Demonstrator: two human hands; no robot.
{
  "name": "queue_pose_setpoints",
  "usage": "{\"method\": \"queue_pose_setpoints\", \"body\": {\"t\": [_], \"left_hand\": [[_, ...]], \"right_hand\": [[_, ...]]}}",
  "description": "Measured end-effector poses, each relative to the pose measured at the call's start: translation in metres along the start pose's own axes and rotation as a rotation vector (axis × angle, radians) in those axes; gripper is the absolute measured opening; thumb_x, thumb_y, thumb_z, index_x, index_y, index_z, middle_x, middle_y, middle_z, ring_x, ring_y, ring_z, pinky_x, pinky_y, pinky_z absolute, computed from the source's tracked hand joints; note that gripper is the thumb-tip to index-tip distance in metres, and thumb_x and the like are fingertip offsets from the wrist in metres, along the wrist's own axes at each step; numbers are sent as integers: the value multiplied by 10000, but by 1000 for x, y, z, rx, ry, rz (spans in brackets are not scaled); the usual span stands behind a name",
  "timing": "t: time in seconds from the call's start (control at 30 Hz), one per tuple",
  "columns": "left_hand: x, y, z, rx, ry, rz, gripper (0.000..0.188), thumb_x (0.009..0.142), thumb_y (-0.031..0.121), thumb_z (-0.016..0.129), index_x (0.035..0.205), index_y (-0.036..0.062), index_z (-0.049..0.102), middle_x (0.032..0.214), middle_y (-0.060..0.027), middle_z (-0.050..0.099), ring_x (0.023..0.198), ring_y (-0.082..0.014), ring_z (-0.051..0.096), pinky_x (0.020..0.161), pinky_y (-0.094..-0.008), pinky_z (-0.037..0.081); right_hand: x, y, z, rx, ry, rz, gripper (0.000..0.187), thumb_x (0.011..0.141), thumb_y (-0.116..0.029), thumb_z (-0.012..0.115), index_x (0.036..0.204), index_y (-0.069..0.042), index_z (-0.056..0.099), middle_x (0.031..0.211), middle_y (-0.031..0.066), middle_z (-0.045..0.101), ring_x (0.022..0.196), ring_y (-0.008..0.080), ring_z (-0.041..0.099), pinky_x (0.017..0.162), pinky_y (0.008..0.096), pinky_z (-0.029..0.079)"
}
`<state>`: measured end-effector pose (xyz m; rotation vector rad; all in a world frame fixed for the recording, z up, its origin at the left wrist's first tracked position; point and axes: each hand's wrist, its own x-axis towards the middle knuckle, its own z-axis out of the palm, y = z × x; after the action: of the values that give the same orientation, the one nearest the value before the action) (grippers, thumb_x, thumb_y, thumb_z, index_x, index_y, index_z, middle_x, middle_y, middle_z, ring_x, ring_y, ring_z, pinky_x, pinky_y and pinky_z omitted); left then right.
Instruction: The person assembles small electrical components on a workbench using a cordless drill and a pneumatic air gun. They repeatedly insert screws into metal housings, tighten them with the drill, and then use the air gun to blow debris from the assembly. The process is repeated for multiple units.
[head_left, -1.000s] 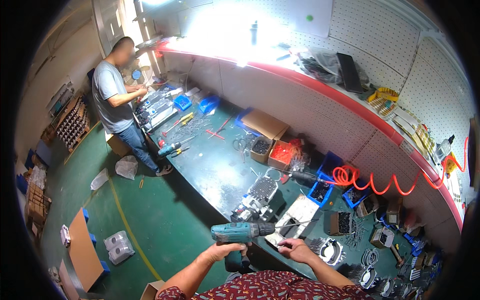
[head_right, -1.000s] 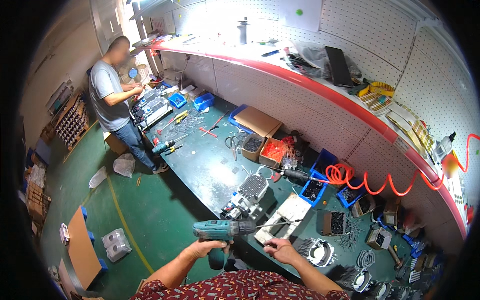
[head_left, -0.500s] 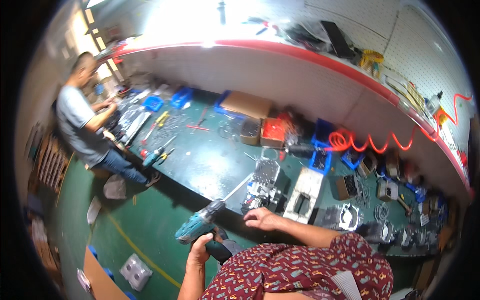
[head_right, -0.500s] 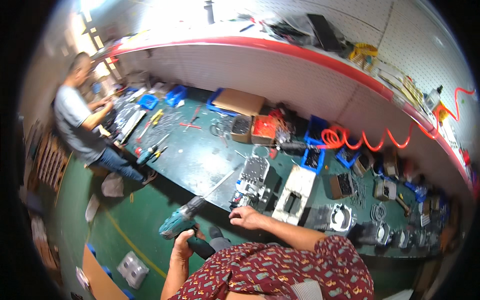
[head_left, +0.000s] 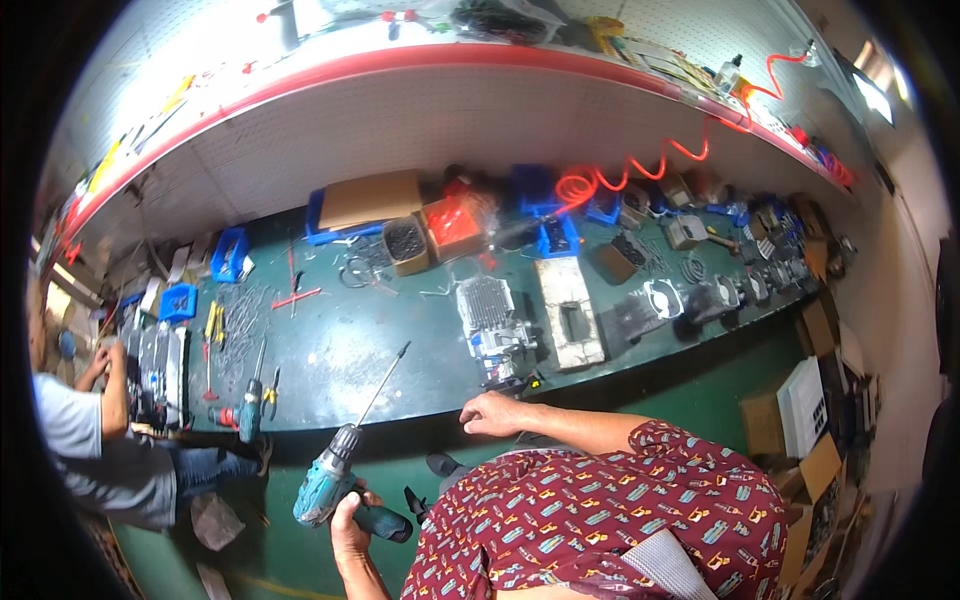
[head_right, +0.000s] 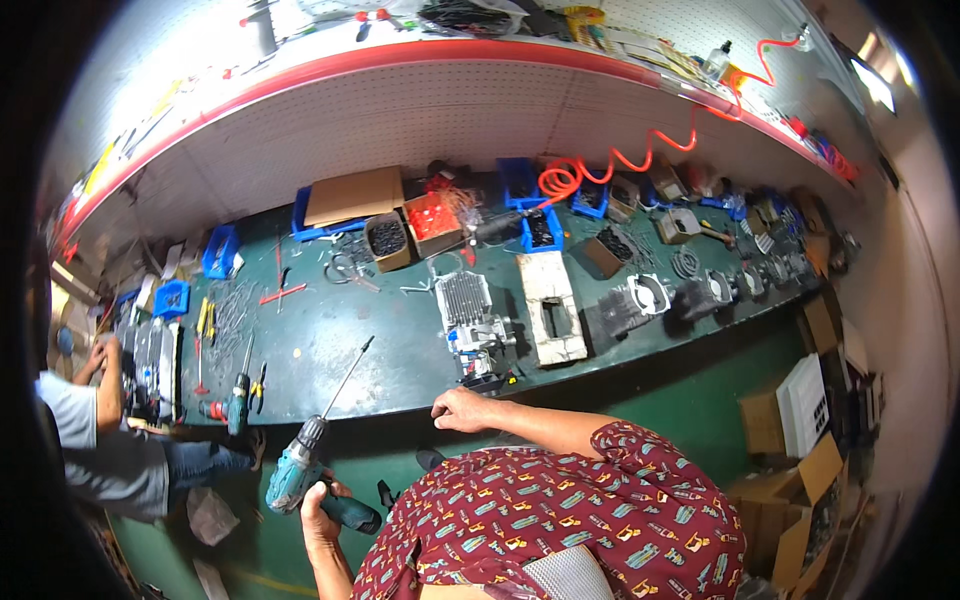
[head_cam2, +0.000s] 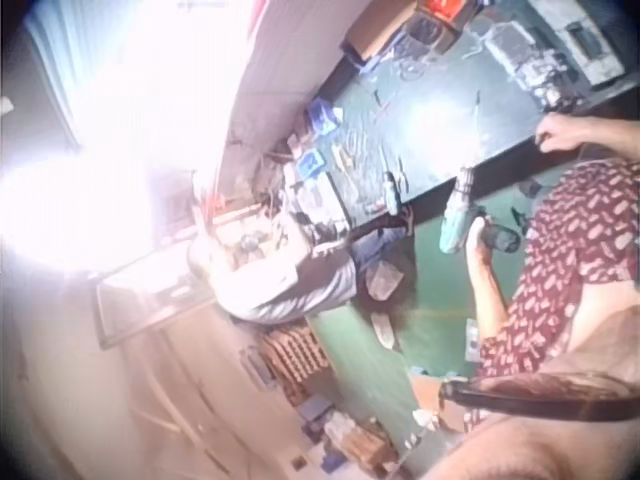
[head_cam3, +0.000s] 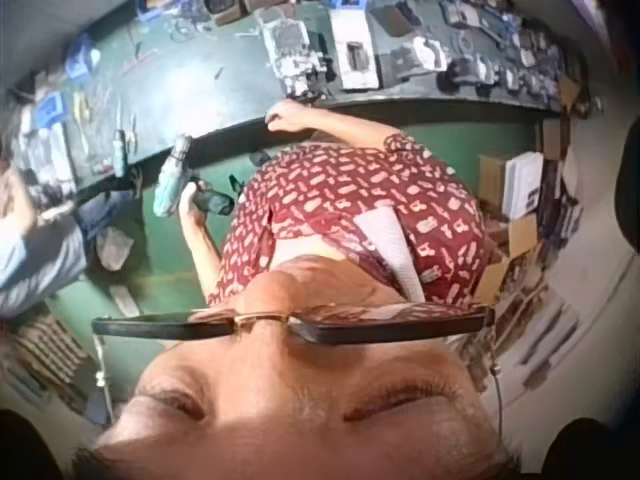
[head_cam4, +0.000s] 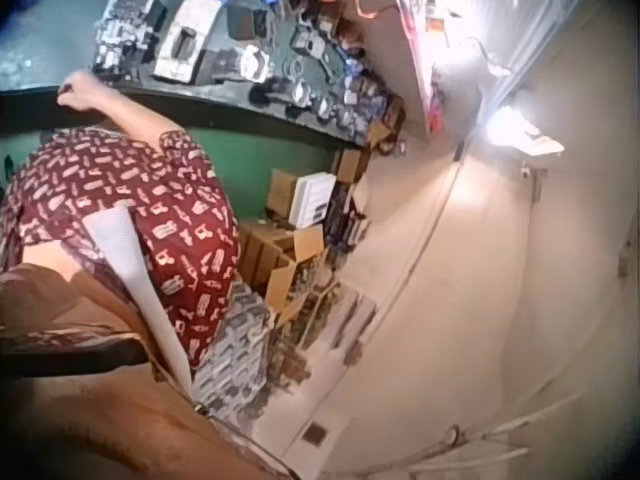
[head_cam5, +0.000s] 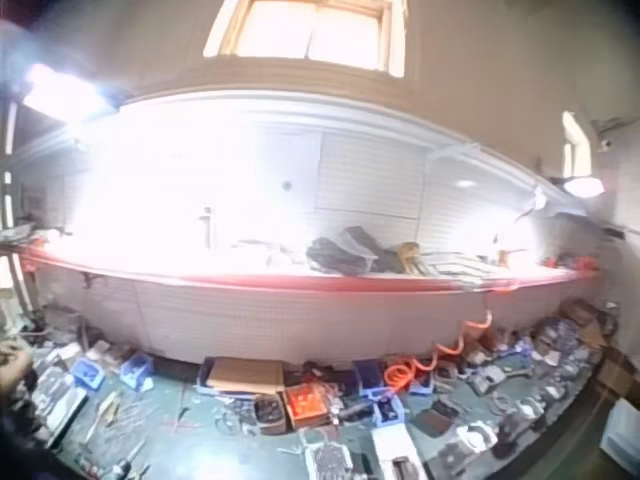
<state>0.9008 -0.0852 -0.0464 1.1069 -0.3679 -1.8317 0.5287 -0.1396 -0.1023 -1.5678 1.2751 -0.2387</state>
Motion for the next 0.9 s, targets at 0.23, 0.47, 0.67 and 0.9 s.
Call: {"method": "queue_pose_setpoints", "body": {"t": [0.23, 0.47, 0.67, 0.9], "left_hand": [[53, 17, 31, 37, -213, -94, 461, 741, 222, 773, 1090, -4, 575, 820, -59, 580, 703, -158, 586, 691, -347, 513], [86, -5, 91, 169, -352, -172, 487, 729, 298, 764, 1070, 21, 555, 713, -50, 537, 666, -175, 529, 687, -336, 472], [90, -26, 148, 195, -260, -126, 494, 731, 306, 758, 1068, 2, 563, 703, -58, 539, 662, -184, 532, 699, -346, 476], [80, -67, 231, 214, -70, -94, 463, 738, 326, 732, 1051, 43, 541, 661, -48, 490, 622, -194, 495, 630, -328, 433]], "right_hand": [[-25, -1, -4, 133, 270, 109, 331, 869, -218, 673, 1044, 62, 702, 957, 212, 738, 912, 269, 734, 815, 379, 573], [-61, 43, -48, 65, 458, 226, 318, 881, -239, 680, 1099, -12, 718, 926, 165, 743, 878, 240, 718, 810, 361, 552], [-50, 129, -141, 11, 843, 184, 186, 859, -201, 677, 923, -36, 733, 849, 196, 714, 817, 363, 699, 765, 432, 551], [22, 269, -288, -223, 1122, 309, 143, 879, -142, 605, 848, -45, 705, 855, 229, 690, 848, 428, 677, 770, 515, 545]]}}
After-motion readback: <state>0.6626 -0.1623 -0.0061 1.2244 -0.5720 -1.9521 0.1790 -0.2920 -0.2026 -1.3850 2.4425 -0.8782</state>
